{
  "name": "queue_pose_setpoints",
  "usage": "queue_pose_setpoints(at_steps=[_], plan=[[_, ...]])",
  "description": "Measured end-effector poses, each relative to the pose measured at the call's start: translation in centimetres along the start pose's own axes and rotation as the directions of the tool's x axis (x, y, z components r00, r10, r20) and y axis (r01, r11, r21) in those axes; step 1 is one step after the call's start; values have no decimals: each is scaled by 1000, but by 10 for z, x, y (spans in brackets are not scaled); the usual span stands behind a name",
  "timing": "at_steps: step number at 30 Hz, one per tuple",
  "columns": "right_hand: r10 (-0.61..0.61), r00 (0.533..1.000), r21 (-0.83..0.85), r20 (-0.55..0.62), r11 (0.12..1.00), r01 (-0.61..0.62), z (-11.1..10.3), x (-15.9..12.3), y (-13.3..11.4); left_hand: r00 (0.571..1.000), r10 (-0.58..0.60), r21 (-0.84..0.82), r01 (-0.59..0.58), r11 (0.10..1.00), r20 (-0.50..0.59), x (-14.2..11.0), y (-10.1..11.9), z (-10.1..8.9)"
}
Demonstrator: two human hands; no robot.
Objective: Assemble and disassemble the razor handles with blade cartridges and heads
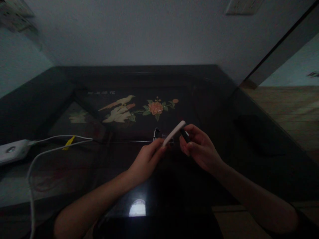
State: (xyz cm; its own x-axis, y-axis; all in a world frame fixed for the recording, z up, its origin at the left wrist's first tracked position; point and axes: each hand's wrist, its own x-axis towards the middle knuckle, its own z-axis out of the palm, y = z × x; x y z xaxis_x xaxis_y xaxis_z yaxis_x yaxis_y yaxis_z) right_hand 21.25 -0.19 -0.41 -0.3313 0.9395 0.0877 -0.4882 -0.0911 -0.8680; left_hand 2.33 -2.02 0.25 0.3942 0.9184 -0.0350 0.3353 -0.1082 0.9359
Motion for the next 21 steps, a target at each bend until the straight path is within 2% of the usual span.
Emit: queue_pose_setpoints(at_steps=[5, 9, 15, 21], plan=[[17, 999, -18, -31, 1000, -17, 3, 0, -3, 994, 65, 3, -65, 998, 87, -4, -2, 1], [41, 998, -17, -55, 999, -42, 4, -1, -6, 987, 66, 11, -69, 998, 146, -7, -2, 2], [9, 1000, -2, -23, 1000, -9, 2, 1, -1, 1000, -16, -72, 17, 997, 27, -3, -3, 3], [27, 998, -42, -60, 999, -30, 4, 0, -4, 997, 25, -38, -23, 999, 74, -6, -3, 6]])
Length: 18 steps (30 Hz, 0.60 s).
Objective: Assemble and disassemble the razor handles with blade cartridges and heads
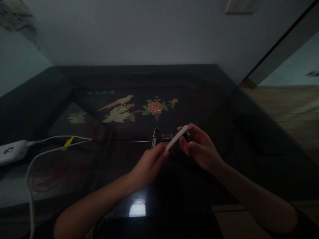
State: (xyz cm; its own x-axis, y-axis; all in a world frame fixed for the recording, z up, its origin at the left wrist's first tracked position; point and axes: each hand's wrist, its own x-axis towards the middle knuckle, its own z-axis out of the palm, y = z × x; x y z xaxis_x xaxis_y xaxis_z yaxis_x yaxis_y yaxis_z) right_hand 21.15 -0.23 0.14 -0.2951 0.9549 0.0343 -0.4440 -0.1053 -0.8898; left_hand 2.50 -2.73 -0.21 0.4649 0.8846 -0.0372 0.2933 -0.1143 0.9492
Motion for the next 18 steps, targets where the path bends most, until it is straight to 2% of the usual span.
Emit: queue_pose_setpoints(at_steps=[8, 18], plan=[[31, 999, 17, -12, 999, -30, 0, -1, -1, 999, -25, 89, 22, 996, 36, 1, 3, -2], [8, 1000, -10, 9, 1000, -8, -2, -1, 2, 997, -44, 68, 39, 997, 71, 3, 2, -5]])
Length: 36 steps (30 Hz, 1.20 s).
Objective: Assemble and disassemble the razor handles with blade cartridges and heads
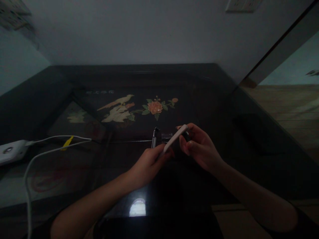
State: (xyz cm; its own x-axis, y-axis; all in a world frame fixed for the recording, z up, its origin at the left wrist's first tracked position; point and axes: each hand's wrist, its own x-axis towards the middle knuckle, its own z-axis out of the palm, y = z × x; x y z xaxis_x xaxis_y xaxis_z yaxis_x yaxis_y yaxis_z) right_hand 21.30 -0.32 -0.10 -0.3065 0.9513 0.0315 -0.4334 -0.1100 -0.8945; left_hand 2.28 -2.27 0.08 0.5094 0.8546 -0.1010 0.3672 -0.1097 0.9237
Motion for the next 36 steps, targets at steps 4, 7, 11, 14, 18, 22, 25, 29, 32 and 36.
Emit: queue_pose_setpoints(at_steps=[4, 7, 11, 14, 18, 22, 25, 29, 32, 36], plan=[[-10, 1000, 13, 14, 1000, 9, 0, 1, 2, 1000, -18, -36, 17, 999, -25, 1, -2, 1], [-18, 999, 28, 29, 999, 17, 0, 2, 3, 999, -33, -77, 29, 997, -44, 1, -3, 3], [-25, 999, 35, 41, 999, 24, 1, 2, 2, 997, -46, -103, 40, 994, -59, 2, -2, 3], [-13, 999, 35, 43, 999, 12, 2, 1, 2, 998, -45, -109, 39, 993, -52, 3, -2, 1], [-12, 999, 40, 44, 999, 10, 1, 1, 1, 998, -38, -93, 34, 995, -41, 3, -2, 0], [-18, 998, 46, 55, 999, 15, 1, 0, 1, 998, -34, -88, 30, 996, -50, 2, -4, 0], [-25, 998, 48, 63, 999, 22, 1, 0, 2, 997, -33, -75, 27, 997, -72, 2, -4, 0], [-23, 998, 57, 56, 998, 20, 2, 0, 2, 996, -33, -53, 28, 998, -80, 3, 0, -1], [-14, 1000, 39, 27, 999, 12, 2, 1, 0, 999, -25, -25, 24, 999, -26, 1, 2, -1], [-14, 1000, 41, 14, 999, 13, 3, 1, -2, 999, 9, 12, -9, 1000, 40, -2, 4, 1]])
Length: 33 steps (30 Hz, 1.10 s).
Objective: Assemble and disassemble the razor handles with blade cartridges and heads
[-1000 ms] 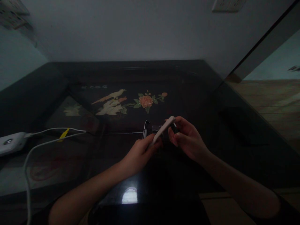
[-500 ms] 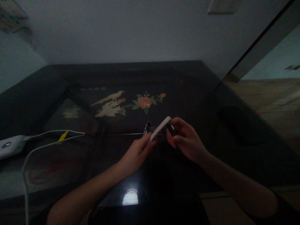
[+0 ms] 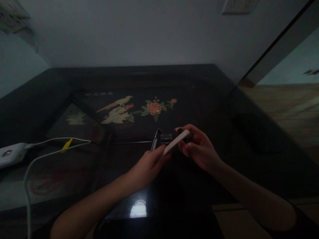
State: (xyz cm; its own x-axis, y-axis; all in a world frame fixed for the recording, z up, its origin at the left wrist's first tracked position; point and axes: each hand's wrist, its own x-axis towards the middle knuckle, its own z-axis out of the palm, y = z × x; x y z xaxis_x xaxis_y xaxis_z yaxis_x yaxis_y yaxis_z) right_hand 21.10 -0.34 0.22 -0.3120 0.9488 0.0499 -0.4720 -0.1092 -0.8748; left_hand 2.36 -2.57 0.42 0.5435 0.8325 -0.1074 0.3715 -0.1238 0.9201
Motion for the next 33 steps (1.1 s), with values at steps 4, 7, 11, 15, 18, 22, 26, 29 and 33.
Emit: queue_pose_setpoints(at_steps=[4, 7, 11, 15, 18, 22, 26, 29, 33], plan=[[1, 1000, -5, 8, 1000, -1, 0, -1, 1, 999, -10, 15, 11, 1000, -39, 1, -1, 0], [-15, 999, -19, 29, 1000, 15, -1, -1, 3, 993, -20, 6, 21, 1000, -115, 3, -3, -2], [-12, 1000, -26, 25, 1000, 12, -2, 0, 3, 996, -23, 3, 23, 1000, -92, 4, -4, -1], [8, 1000, -19, -14, 1000, -8, -1, 0, 1, 1000, 9, 31, -10, 999, 14, 0, -4, 4], [13, 1000, -19, -17, 1000, -13, -1, -1, 1, 1000, 9, 20, -10, 1000, 22, -1, -3, 4], [-4, 1000, -21, 22, 1000, 4, -2, -1, 3, 996, -7, -13, 6, 1000, -91, 2, -5, 2], [-7, 1000, -18, 24, 1000, 8, -2, 0, 4, 996, -11, 3, 12, 1000, -90, 2, -8, 3], [-8, 1000, -14, 3, 1000, 8, -1, -1, 2, 1000, -10, 27, 10, 1000, -11, -1, -7, 7], [-2, 1000, -10, -12, 1000, 2, 0, -1, 0, 1000, -12, 36, 11, 999, 20, -3, -3, 7]])
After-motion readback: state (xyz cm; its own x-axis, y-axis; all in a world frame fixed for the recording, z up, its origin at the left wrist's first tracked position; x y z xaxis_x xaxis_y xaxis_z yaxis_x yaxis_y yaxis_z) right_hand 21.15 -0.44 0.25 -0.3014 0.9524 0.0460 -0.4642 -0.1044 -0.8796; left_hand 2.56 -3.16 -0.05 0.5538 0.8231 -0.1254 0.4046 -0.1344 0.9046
